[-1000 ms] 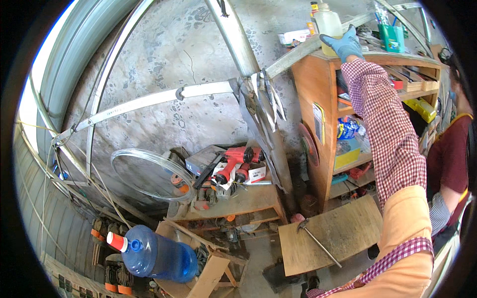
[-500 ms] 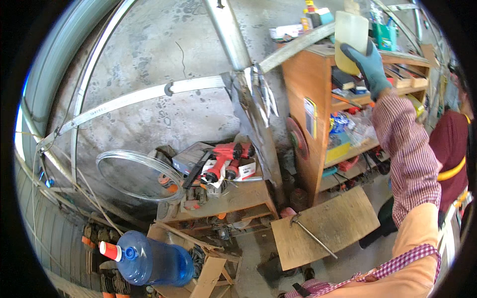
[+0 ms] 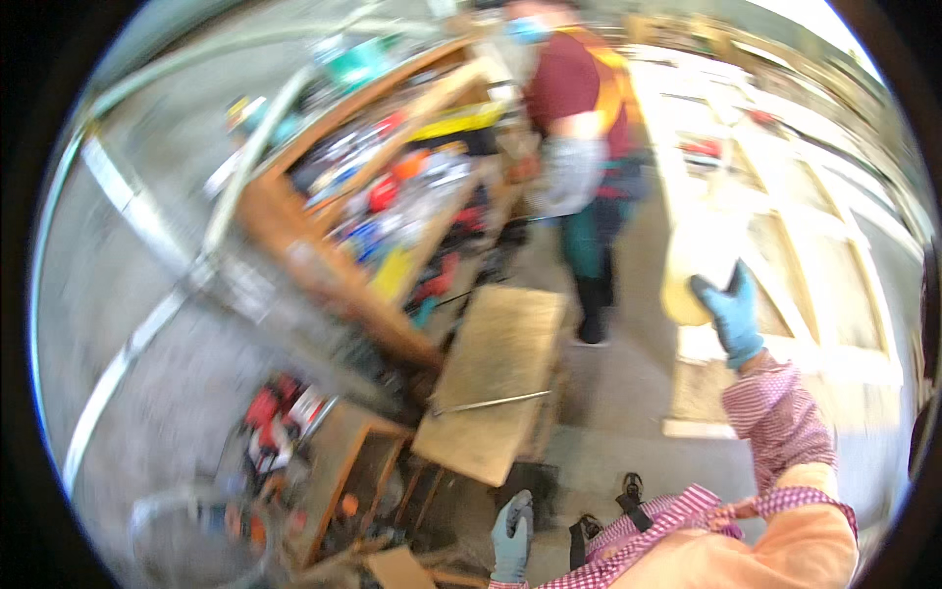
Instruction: The person assembles a wooden frame by positioning small wooden blocks at joints and securing them with a pneumatic nail gun. They then apply glue from a bottle to the joints and continue fastening the frame components together.
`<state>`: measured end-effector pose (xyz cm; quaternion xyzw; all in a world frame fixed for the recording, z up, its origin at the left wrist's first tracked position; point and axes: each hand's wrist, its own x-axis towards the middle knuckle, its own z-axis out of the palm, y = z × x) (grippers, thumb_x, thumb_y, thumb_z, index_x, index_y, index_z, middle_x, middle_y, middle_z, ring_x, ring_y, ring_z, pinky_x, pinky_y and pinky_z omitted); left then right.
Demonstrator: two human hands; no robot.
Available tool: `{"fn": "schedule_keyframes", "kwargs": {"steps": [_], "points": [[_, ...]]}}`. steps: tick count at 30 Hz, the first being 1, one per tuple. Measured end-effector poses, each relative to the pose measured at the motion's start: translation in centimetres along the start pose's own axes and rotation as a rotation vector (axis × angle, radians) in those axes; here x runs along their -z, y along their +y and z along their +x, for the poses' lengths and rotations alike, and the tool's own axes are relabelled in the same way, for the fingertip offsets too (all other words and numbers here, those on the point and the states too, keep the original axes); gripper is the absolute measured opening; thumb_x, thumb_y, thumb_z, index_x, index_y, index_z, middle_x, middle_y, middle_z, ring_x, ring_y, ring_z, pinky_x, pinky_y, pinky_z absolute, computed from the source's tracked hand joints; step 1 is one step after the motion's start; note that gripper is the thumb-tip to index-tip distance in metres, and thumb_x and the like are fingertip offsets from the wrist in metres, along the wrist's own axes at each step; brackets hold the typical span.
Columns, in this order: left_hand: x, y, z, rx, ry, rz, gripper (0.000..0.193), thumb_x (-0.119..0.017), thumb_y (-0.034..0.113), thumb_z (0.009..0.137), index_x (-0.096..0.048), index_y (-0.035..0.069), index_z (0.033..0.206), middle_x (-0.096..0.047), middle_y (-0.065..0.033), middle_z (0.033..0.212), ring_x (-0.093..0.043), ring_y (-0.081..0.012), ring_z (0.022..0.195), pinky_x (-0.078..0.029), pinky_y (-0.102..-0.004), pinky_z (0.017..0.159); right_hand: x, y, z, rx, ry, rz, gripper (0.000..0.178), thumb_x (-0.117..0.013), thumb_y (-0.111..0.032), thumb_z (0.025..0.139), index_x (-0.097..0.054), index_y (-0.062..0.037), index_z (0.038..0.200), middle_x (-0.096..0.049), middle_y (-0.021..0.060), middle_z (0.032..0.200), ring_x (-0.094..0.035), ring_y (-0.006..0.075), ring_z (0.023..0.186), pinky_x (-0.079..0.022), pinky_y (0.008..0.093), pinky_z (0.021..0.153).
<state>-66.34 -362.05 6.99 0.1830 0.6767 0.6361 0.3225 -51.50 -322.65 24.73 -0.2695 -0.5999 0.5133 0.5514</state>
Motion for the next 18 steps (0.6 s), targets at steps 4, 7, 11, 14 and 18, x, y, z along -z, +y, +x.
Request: {"fn": "schedule_keyframes", "kwargs": {"steps": [4,7,11,14,18], "points": [[-11.4,0.4,0.6,0.033,-0.302,0.051,0.036,-0.046,-0.003,0.085,-0.049,-0.006,0.122,-0.055,-0.0137,0.12,-0.052,-0.0195,0.111,-0.04,-0.0301,0.096,14.5,-2.5,-5.8,0.001,0.253,-0.103,0.063,-0.075,-0.007,0.068,-0.046,0.0031,0.123,-0.057,0.0096,0.113,-0.054,0.0169,0.104,-0.045,0.0311,0.089],[-20.9,-1.2,1.1,-0.2,-0.494,0.158,0.037,-0.051,0.0,0.085,-0.049,-0.006,0.121,-0.057,-0.0131,0.117,-0.054,-0.0196,0.108,-0.04,-0.0289,0.094,25.4,-3.0,-8.1,0.033,0.43,-0.068,0.063,-0.074,-0.006,0.069,-0.045,0.0013,0.124,-0.057,0.0103,0.114,-0.056,0.0172,0.102,-0.046,0.031,0.088],[-36.2,-1.7,-4.3,-0.368,-0.839,0.319,0.038,-0.057,0.0,0.08,-0.051,-0.003,0.118,-0.059,-0.0145,0.115,-0.057,-0.0254,0.104,-0.042,-0.0321,0.09,41.7,-5.1,-15.3,0.033,0.668,-0.104,0.065,-0.073,-0.002,0.068,-0.042,0.0005,0.125,-0.058,0.0105,0.112,-0.058,0.0181,0.1,-0.048,0.0311,0.087],[-51.0,-1.8,-8.0,-0.663,-1.171,0.345,0.04,-0.06,0.003,0.079,-0.053,-0.001,0.117,-0.058,-0.0152,0.115,-0.057,-0.03,0.102,-0.043,-0.0347,0.089,52.5,-6.0,-18.5,0.042,0.83,-0.165,0.061,-0.072,0.0,0.068,-0.045,0.0006,0.123,-0.058,0.0103,0.112,-0.058,0.0185,0.099,-0.049,0.0309,0.085],[-68.6,-2.4,-19.1,-0.857,-1.452,0.398,0.049,-0.064,0.012,0.079,-0.048,0.0,0.124,-0.054,-0.0162,0.121,-0.05,-0.0331,0.111,-0.04,-0.039,0.092,65.3,-6.4,-22.5,-0.041,0.958,-0.229,0.059,-0.073,0.0,0.067,-0.048,0.0006,0.12,-0.059,0.0101,0.11,-0.059,0.0183,0.098,-0.05,0.0303,0.084]]}}
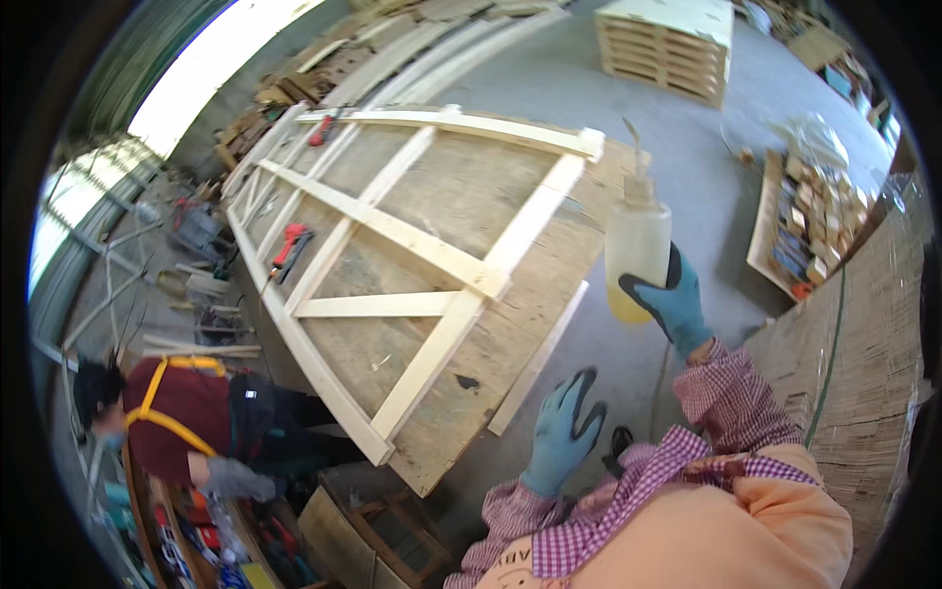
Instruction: The person assembles a wooden frame by positioning small wooden blocks at joints and securing them with a pneumatic nail gun. They then apply glue from a bottle to the joints and continue fastening the frame components together.
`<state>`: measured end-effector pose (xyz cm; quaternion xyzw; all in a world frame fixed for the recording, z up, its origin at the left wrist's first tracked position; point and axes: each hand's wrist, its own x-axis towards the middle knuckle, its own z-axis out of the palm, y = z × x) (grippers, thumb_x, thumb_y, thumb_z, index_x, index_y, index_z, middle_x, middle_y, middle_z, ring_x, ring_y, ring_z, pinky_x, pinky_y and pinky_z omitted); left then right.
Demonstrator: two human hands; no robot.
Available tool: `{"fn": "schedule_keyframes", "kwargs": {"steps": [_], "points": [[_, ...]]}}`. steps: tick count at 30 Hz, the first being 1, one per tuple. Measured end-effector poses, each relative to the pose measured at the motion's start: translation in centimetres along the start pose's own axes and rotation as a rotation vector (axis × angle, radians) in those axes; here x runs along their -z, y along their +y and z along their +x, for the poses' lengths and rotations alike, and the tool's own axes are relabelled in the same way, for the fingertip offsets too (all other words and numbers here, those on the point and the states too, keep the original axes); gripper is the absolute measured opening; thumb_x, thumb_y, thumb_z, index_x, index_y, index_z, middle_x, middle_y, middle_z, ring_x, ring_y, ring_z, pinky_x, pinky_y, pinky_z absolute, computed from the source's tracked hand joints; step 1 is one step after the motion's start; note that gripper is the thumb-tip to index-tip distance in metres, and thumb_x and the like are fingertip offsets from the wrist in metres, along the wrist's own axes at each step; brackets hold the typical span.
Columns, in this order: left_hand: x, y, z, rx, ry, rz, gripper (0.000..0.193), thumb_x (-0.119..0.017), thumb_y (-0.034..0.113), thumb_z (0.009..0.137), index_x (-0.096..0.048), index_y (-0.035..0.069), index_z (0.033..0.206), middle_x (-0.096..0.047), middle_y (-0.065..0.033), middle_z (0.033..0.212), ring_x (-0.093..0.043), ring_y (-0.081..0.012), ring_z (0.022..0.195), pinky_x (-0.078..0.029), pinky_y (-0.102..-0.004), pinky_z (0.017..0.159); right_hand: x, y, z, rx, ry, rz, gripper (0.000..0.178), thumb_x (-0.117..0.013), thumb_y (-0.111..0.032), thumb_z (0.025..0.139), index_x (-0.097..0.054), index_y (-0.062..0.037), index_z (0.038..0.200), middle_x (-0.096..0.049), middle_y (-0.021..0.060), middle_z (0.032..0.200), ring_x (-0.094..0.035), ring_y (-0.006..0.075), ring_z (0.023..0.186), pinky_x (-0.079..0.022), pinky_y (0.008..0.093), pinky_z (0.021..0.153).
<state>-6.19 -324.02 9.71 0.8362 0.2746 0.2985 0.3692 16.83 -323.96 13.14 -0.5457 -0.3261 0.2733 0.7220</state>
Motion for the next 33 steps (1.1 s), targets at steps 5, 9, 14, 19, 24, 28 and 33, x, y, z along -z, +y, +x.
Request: {"fn": "schedule_keyframes", "kwargs": {"steps": [5,9,14,19,24,28,33], "points": [[-8.4,-1.0,13.3,-0.077,-0.083,-0.011,0.07,-0.067,0.021,0.078,-0.033,-0.004,0.134,-0.043,-0.0217,0.131,-0.045,-0.0376,0.116,-0.037,-0.0412,0.095,6.2,2.4,7.8,-0.023,0.105,0.011,0.06,-0.076,-0.005,0.066,-0.049,0.0005,0.119,-0.06,0.0097,0.108,-0.059,0.017,0.095,-0.05,0.0298,0.083],[-13.1,-1.1,22.6,-0.038,-0.083,-0.078,0.09,-0.073,0.022,0.073,-0.017,-0.006,0.139,-0.037,-0.0246,0.134,-0.043,-0.0362,0.119,-0.038,-0.04,0.096,8.5,3.3,12.6,-0.021,0.173,-0.071,0.065,-0.075,-0.003,0.067,-0.045,0.0002,0.125,-0.059,0.0099,0.111,-0.059,0.0176,0.099,-0.049,0.031,0.085],[-19.8,-1.7,33.7,0.031,-0.082,-0.313,0.1,-0.077,0.02,0.067,-0.012,-0.002,0.141,-0.038,-0.0222,0.131,-0.044,-0.0333,0.119,-0.04,-0.0373,0.095,12.2,4.2,21.0,-0.01,0.349,-0.301,0.067,-0.077,-0.01,0.067,-0.044,0.0,0.124,-0.058,0.0093,0.11,-0.057,0.0175,0.099,-0.048,0.03,0.085],[-25.5,-4.2,45.4,-0.097,-0.099,-0.507,0.087,-0.079,0.021,0.064,-0.032,0.0,0.133,-0.051,-0.0186,0.118,-0.054,-0.0322,0.106,-0.046,-0.0369,0.087,17.3,3.7,30.2,-0.034,0.256,-0.219,0.088,-0.079,-0.017,0.068,-0.027,0.001,0.136,-0.048,0.0135,0.125,-0.049,0.0209,0.113,-0.043,0.0329,0.094],[-29.0,-4.7,54.8,0.219,-0.443,-1.025,0.061,-0.075,0.014,0.072,-0.044,0.003,0.124,-0.055,-0.0069,0.112,-0.056,-0.0134,0.098,-0.049,-0.0251,0.08,23.7,1.5,39.3,-0.154,-0.051,0.153,0.088,-0.076,-0.011,0.07,-0.023,-0.0031,0.14,-0.047,0.0096,0.127,-0.046,0.0198,0.116,-0.039,0.0331,0.098],[-32.5,-4.5,61.7,0.198,-0.598,-1.061,0.067,-0.078,0.013,0.069,-0.044,0.004,0.126,-0.056,-0.0062,0.113,-0.055,-0.015,0.1,-0.047,-0.0279,0.085,30.5,4.1,46.1,-0.293,-0.166,0.139,0.088,-0.079,-0.014,0.066,-0.03,-0.0046,0.137,-0.049,0.0081,0.124,-0.048,0.02,0.114,-0.038,0.0346,0.098],[-40.5,-5.3,72.5,0.14,-0.655,-0.975,0.077,-0.076,0.007,0.069,-0.035,0.005,0.134,-0.051,-0.0077,0.121,-0.05,-0.0168,0.109,-0.042,-0.0305,0.093,37.8,6.3,56.1,-0.23,-0.141,0.161,0.087,-0.081,-0.015,0.061,-0.035,-0.0052,0.134,-0.053,0.0078,0.119,-0.05,0.0207,0.112,-0.039,0.0357,0.098]]}}
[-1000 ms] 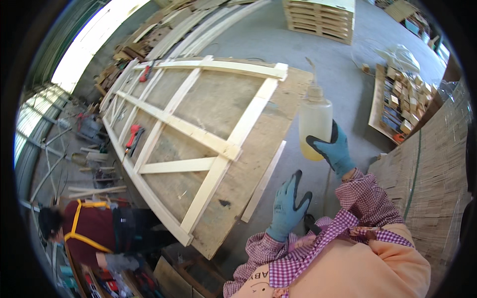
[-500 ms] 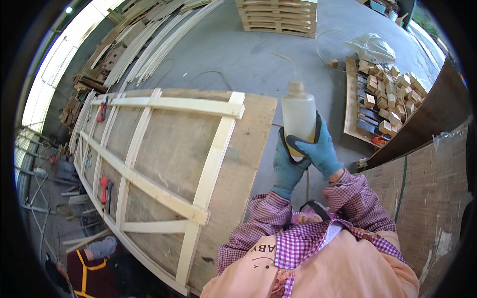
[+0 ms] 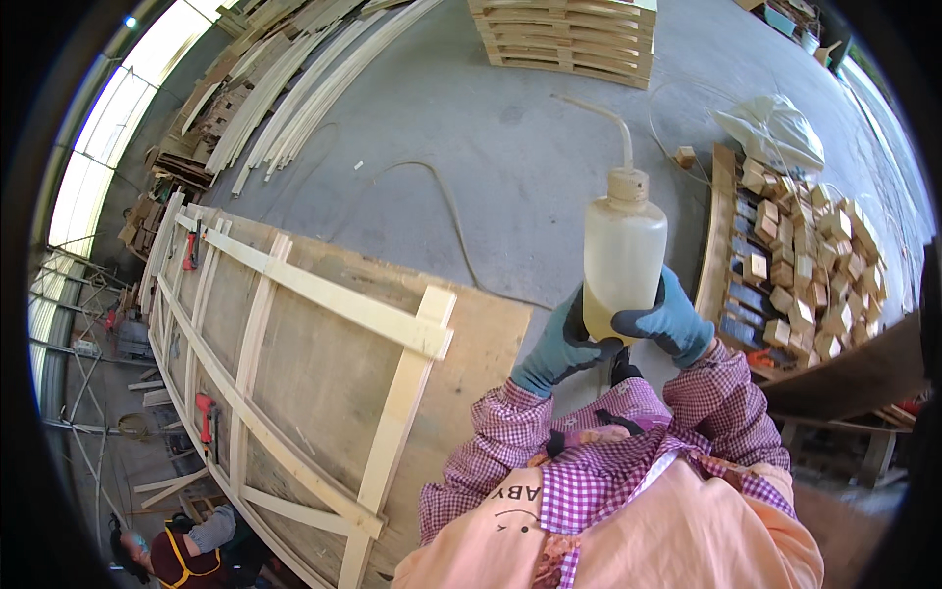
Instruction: The person assembles a wooden frame by positioning small wooden blocks at joints and securing them with a pneumatic nail gun. They then apply glue from a bottle to the joints and continue fastening the frame components together.
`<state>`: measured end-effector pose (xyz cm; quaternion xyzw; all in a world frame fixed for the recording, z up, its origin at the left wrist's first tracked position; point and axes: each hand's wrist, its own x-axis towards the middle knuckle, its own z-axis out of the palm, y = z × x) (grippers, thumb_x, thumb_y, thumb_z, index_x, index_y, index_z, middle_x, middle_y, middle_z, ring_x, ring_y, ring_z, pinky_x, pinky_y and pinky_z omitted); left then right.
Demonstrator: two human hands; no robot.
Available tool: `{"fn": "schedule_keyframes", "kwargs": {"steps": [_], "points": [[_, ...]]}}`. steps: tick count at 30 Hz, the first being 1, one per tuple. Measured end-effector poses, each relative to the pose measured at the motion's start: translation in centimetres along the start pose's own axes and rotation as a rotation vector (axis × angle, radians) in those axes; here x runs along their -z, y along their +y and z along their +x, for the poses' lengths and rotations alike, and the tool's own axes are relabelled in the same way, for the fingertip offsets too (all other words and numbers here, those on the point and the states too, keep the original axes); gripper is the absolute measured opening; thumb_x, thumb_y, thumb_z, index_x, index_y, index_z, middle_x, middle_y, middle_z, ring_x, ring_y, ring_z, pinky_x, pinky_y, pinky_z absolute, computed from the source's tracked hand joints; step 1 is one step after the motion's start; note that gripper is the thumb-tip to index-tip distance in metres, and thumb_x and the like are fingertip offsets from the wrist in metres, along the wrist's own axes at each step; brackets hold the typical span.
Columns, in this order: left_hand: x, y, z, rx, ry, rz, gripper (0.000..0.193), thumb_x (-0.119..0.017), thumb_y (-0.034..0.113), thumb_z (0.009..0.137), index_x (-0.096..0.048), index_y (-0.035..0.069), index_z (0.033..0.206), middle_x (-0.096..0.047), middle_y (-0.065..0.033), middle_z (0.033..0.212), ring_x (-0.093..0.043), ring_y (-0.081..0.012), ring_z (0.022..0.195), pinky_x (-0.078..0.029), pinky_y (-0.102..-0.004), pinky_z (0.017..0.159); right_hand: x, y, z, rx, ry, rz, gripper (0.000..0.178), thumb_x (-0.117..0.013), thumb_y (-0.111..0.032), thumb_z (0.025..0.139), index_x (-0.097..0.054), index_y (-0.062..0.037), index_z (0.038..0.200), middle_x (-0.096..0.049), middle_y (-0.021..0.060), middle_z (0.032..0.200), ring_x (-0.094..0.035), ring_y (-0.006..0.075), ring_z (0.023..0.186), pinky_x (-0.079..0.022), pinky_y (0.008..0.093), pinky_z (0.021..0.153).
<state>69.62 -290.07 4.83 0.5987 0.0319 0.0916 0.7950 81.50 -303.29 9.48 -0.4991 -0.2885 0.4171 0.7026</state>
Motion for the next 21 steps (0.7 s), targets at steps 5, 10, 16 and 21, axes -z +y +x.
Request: {"fn": "schedule_keyframes", "kwargs": {"steps": [5,10,16,21], "points": [[0.7,-0.1,11.7,0.001,0.109,-0.011,0.08,-0.078,0.008,0.065,-0.035,0.005,0.132,-0.051,-0.0076,0.118,-0.05,-0.0177,0.108,-0.043,-0.0321,0.093,7.7,-4.0,9.8,-0.116,0.023,-0.056,0.082,-0.081,-0.01,0.061,-0.038,-0.0045,0.132,-0.054,0.0072,0.117,-0.053,0.0193,0.107,-0.043,0.0345,0.094],[6.2,1.6,20.5,-0.103,0.3,0.26,0.076,-0.08,0.013,0.063,-0.038,0.005,0.126,-0.052,-0.0094,0.114,-0.051,-0.0184,0.103,-0.045,-0.0329,0.088,10.3,-5.1,21.5,-0.161,-0.086,-0.094,0.075,-0.079,-0.008,0.064,-0.041,-0.0019,0.129,-0.055,0.009,0.119,-0.054,0.019,0.106,-0.045,0.0339,0.091],[14.4,2.4,28.3,-0.192,0.416,0.298,0.092,-0.083,0.018,0.057,-0.032,0.005,0.133,-0.048,-0.0125,0.125,-0.046,-0.0224,0.116,-0.038,-0.0369,0.098,11.3,-5.3,34.9,-0.17,-0.329,0.011,0.084,-0.085,-0.011,0.055,-0.042,-0.0013,0.128,-0.056,0.0086,0.117,-0.055,0.0202,0.106,-0.045,0.0356,0.093],[23.9,5.6,31.9,-0.168,0.494,0.239,0.098,-0.084,0.02,0.055,-0.03,0.006,0.135,-0.046,-0.0115,0.13,-0.043,-0.0223,0.119,-0.035,-0.0373,0.101,7.3,-6.5,48.7,-0.07,-0.534,-0.12,0.095,-0.087,-0.015,0.044,-0.042,-0.003,0.127,-0.052,0.0071,0.122,-0.051,0.0209,0.111,-0.041,0.0355,0.096]]}}
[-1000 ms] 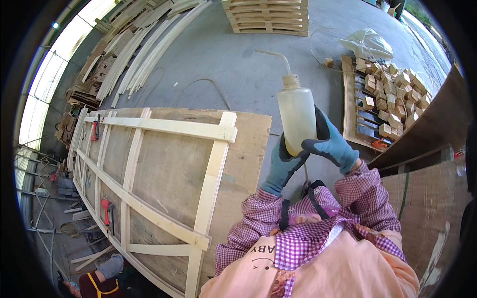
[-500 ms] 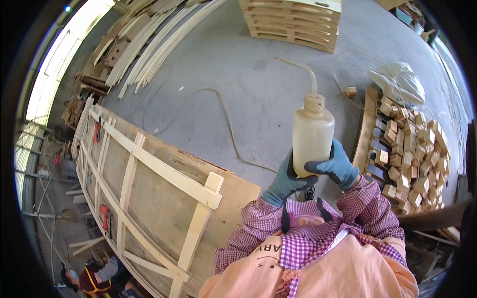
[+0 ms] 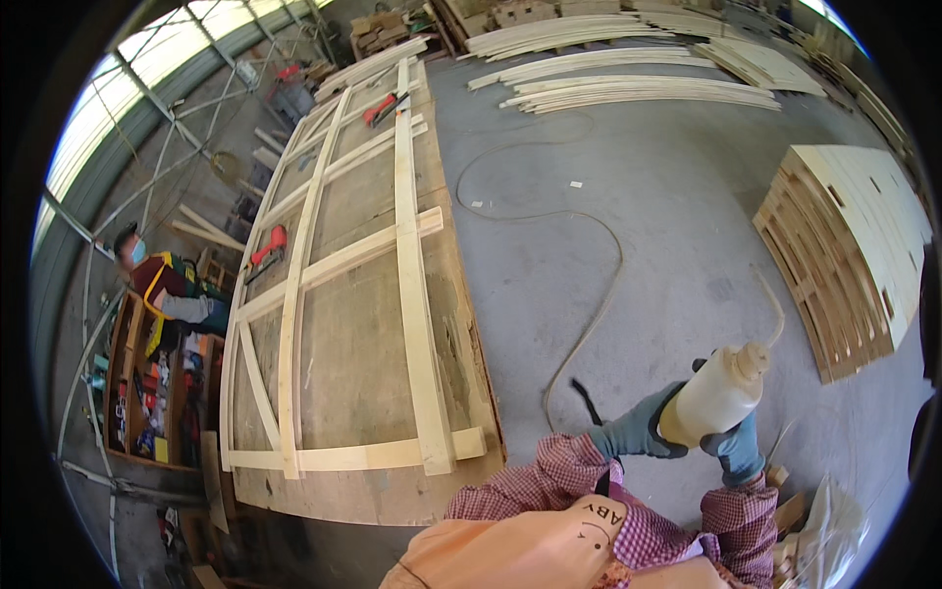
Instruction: The person assembles a wooden frame by positioning small wooden blocks at joints and securing them with a pneumatic nail gun. They then apply glue from a bottle to the joints and continue fastening the frame components together.
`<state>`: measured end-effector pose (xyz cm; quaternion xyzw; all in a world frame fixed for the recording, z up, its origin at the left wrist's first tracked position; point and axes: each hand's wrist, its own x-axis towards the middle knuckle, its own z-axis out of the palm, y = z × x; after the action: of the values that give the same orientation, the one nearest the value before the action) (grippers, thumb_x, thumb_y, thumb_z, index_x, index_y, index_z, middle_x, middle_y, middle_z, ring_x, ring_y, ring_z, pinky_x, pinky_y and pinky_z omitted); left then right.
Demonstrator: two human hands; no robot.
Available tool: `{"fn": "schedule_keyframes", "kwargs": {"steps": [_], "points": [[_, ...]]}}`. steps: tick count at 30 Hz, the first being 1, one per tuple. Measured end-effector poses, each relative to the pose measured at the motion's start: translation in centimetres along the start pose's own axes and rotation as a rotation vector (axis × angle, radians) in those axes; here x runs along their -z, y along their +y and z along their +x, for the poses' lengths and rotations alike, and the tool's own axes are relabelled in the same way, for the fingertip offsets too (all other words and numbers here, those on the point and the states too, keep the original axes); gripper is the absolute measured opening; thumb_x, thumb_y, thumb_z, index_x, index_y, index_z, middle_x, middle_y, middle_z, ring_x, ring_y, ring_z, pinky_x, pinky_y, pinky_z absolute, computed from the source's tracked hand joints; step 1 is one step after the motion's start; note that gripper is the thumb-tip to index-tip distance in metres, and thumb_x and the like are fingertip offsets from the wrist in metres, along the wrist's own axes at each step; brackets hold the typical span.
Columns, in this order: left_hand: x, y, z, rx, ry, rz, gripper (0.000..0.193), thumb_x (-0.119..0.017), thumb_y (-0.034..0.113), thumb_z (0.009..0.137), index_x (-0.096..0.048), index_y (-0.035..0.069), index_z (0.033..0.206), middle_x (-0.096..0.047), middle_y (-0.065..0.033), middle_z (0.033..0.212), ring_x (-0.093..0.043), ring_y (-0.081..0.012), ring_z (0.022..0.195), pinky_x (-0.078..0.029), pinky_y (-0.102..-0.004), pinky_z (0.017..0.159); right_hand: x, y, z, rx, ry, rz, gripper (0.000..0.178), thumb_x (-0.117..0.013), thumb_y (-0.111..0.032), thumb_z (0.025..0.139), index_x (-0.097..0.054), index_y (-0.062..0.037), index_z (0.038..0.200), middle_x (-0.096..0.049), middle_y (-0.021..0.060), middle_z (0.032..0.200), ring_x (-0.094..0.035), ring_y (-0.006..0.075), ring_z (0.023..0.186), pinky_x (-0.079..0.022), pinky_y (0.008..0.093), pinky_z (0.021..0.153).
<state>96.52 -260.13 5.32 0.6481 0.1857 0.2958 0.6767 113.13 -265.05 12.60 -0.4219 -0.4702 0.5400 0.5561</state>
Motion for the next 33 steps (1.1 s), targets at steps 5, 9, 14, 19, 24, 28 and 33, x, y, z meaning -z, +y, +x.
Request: {"fn": "schedule_keyframes", "kwargs": {"steps": [5,9,14,19,24,28,33], "points": [[9.1,2.0,9.1,-0.054,0.094,-0.036,0.095,-0.083,0.016,0.056,-0.031,0.005,0.135,-0.048,-0.0105,0.127,-0.045,-0.0203,0.116,-0.036,-0.0358,0.1,1.2,-2.0,14.5,0.0,-0.054,-0.034,0.085,-0.087,-0.015,0.049,-0.046,-0.0021,0.122,-0.058,0.008,0.112,-0.057,0.0206,0.1,-0.046,0.035,0.089],[16.5,3.3,14.2,0.04,0.215,-0.158,0.091,-0.082,0.013,0.059,-0.033,0.004,0.134,-0.048,-0.0089,0.126,-0.045,-0.0176,0.115,-0.036,-0.0346,0.099,2.1,0.9,25.0,-0.125,-0.028,-0.016,0.075,-0.084,-0.011,0.054,-0.049,-0.001,0.12,-0.06,0.0085,0.109,-0.06,0.0203,0.096,-0.049,0.0332,0.084],[27.1,-0.3,21.5,-0.01,0.426,-0.017,0.095,-0.084,0.012,0.058,-0.031,0.004,0.136,-0.045,-0.0097,0.129,-0.042,-0.0195,0.119,-0.034,-0.0349,0.101,2.0,3.5,40.6,-0.192,-0.227,0.11,0.074,-0.083,-0.006,0.056,-0.048,-0.0006,0.121,-0.06,0.0089,0.11,-0.06,0.0204,0.096,-0.05,0.0332,0.083],[38.1,0.8,29.2,-0.027,0.608,-0.01,0.092,-0.082,0.012,0.061,-0.03,0.004,0.136,-0.045,-0.0104,0.129,-0.043,-0.0193,0.117,-0.036,-0.0349,0.099,0.9,5.1,57.0,-0.073,-0.479,-0.102,0.075,-0.085,-0.008,0.055,-0.048,-0.0017,0.121,-0.058,0.0082,0.112,-0.058,0.0211,0.1,-0.049,0.0333,0.086],[49.0,2.8,34.4,-0.085,0.774,0.148,0.09,-0.082,0.014,0.061,-0.032,0.003,0.135,-0.047,-0.012,0.127,-0.045,-0.0202,0.116,-0.038,-0.0344,0.097,-3.4,5.6,70.9,-0.165,-0.545,0.126,0.072,-0.082,-0.003,0.057,-0.048,-0.0016,0.121,-0.059,0.0076,0.113,-0.058,0.0183,0.1,-0.049,0.0326,0.086],[58.3,1.8,37.4,-0.084,0.895,0.265,0.09,-0.083,0.014,0.06,-0.033,0.002,0.134,-0.05,-0.012,0.124,-0.048,-0.0198,0.113,-0.04,-0.0335,0.095,-7.5,7.8,81.4,-0.198,-0.584,0.141,0.071,-0.081,-0.002,0.058,-0.048,-0.0022,0.121,-0.059,0.0079,0.111,-0.059,0.0182,0.099,-0.049,0.0325,0.086],[71.1,2.2,42.2,-0.124,0.92,0.13,0.089,-0.082,0.015,0.061,-0.033,0.002,0.134,-0.049,-0.0117,0.125,-0.047,-0.0193,0.114,-0.039,-0.0341,0.096,-11.8,9.8,93.9,-0.067,-0.651,-0.065,0.072,-0.082,-0.004,0.058,-0.048,-0.0023,0.121,-0.06,0.0082,0.111,-0.059,0.0185,0.098,-0.05,0.0324,0.085]]}}
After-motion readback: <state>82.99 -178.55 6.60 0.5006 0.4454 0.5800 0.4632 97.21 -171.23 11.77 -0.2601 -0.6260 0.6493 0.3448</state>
